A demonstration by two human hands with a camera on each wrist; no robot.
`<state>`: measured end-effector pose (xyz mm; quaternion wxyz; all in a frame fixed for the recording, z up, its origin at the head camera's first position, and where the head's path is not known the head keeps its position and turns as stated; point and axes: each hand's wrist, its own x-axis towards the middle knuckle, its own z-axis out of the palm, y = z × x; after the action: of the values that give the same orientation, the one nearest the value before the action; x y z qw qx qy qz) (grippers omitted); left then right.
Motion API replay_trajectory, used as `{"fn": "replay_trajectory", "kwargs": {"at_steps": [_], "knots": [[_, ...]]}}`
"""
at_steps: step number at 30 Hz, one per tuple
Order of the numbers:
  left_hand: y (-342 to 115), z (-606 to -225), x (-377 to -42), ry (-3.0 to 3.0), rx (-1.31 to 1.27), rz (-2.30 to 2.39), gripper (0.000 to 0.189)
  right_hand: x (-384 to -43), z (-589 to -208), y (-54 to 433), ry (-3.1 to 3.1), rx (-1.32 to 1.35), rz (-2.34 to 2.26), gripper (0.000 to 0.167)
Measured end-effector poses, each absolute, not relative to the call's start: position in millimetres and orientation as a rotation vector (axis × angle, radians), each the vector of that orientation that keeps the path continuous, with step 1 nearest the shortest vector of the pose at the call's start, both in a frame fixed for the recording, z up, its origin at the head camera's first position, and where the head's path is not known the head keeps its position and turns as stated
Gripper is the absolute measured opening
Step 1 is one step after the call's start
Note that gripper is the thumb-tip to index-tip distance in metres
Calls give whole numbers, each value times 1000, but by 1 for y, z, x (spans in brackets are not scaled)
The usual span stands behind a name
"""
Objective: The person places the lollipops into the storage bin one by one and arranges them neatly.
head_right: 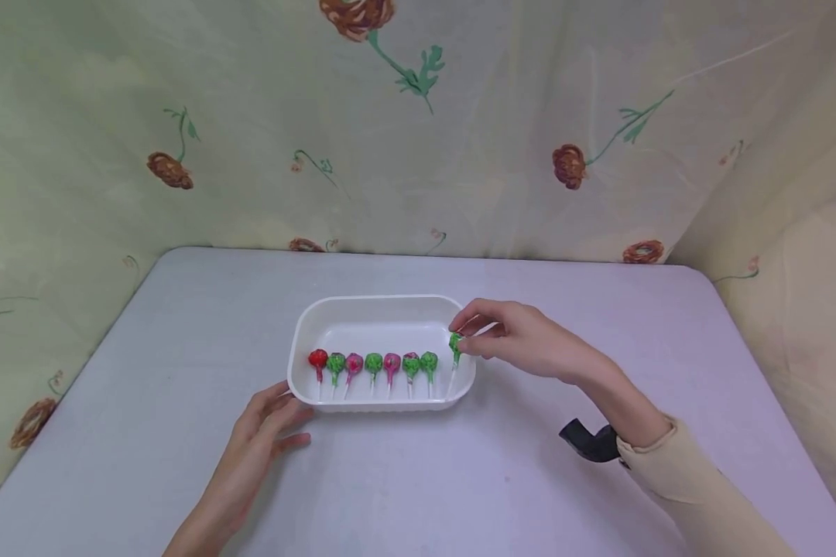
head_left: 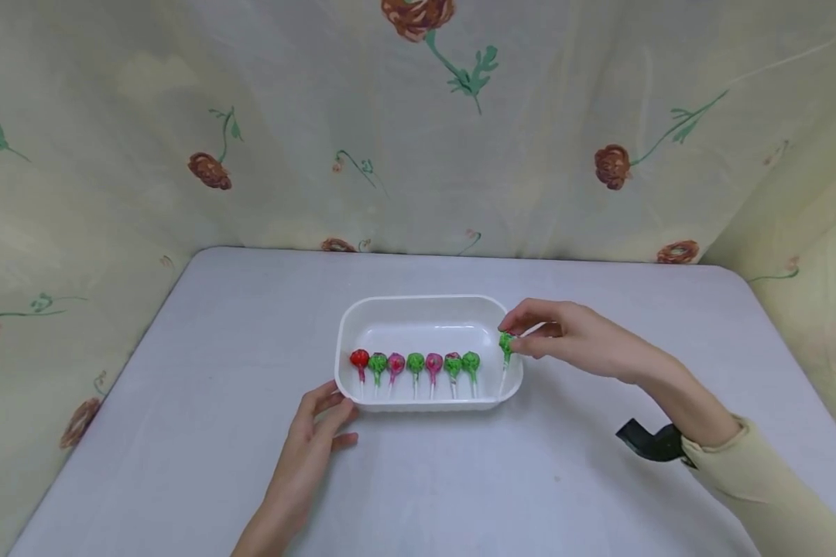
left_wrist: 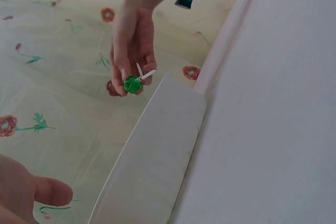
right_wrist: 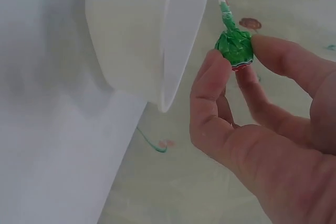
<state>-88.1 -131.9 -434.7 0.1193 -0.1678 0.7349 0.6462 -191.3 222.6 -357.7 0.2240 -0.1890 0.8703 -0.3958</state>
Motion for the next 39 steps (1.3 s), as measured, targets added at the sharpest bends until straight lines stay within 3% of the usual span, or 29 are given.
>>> {"fn": "replay_trajectory", "kwargs": {"at_steps": [10,26,39], "knots": [[-131,-434,-87,2152,-471,1897,58,-207,-359,208,2465,-574,-934,34],[-132,-438,-88,2176,-478,1891,59,-206,-365,172,2595,-765,-585,21],[-132,-436,-88,2168,-474,1889,59,-201,-377,149,2723,-648,-308,16]]}}
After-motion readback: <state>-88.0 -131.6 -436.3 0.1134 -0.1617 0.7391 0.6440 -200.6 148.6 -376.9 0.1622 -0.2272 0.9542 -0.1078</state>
